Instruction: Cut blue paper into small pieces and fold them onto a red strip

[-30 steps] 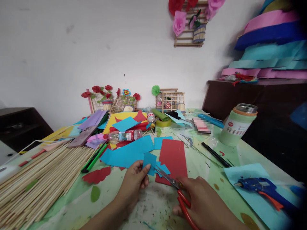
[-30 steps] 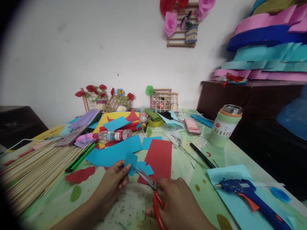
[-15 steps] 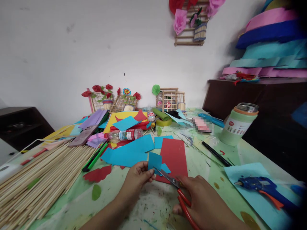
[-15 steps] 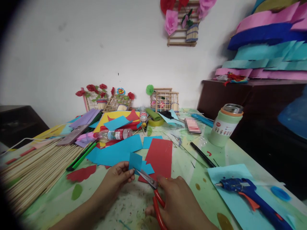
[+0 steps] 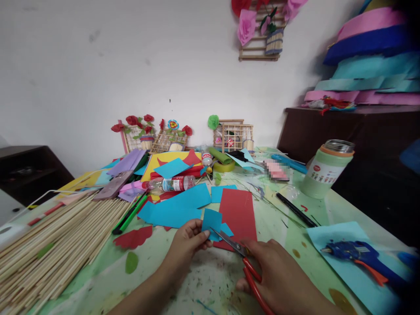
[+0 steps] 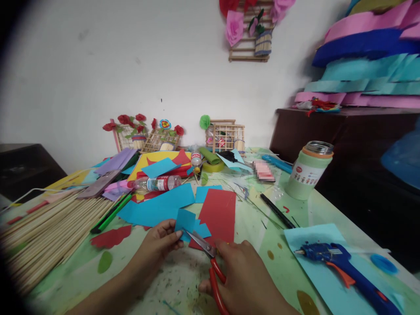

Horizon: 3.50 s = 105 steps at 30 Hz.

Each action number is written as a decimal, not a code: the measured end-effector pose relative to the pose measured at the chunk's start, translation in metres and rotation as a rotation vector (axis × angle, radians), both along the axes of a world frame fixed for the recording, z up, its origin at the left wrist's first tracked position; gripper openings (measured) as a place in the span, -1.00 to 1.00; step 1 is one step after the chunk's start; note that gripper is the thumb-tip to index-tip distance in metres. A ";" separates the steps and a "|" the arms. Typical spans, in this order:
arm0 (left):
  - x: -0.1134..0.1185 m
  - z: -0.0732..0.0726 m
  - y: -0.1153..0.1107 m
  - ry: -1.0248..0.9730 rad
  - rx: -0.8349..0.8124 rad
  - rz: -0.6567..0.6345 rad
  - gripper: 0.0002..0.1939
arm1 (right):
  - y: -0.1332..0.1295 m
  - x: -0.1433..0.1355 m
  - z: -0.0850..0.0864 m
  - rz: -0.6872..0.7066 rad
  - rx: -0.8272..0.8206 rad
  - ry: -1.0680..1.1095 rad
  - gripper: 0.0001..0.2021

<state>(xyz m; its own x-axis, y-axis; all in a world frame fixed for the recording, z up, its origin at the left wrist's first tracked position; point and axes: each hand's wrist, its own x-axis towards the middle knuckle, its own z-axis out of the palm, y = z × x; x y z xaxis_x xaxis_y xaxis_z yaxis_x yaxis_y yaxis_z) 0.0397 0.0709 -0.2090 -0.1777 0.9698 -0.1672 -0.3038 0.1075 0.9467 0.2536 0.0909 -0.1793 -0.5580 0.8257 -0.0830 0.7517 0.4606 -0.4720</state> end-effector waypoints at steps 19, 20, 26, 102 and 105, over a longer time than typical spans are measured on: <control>0.000 -0.006 0.001 0.136 0.052 -0.078 -0.69 | 0.000 0.001 0.006 0.024 -0.019 0.125 -0.71; -0.001 -0.006 0.001 0.142 0.064 -0.074 -0.69 | 0.001 0.001 0.005 0.025 -0.015 0.128 -0.71; -0.001 0.000 0.001 0.141 0.045 -0.136 -0.65 | 0.000 0.001 0.001 0.040 0.007 0.128 -0.69; -0.027 -0.007 0.023 0.040 -0.098 0.160 -0.59 | 0.005 -0.029 -0.028 0.085 0.340 0.030 -0.78; -0.028 -0.009 0.025 0.029 -0.100 0.141 -0.56 | 0.002 -0.044 -0.042 0.132 0.384 0.020 -0.84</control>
<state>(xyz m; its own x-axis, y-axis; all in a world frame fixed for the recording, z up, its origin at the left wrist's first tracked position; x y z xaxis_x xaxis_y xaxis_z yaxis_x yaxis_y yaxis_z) 0.0114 0.0954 -0.2178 -0.3171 0.9138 -0.2539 -0.2949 0.1595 0.9421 0.2100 0.0927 -0.2212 -0.6597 0.7157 0.2292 0.6668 0.6981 -0.2608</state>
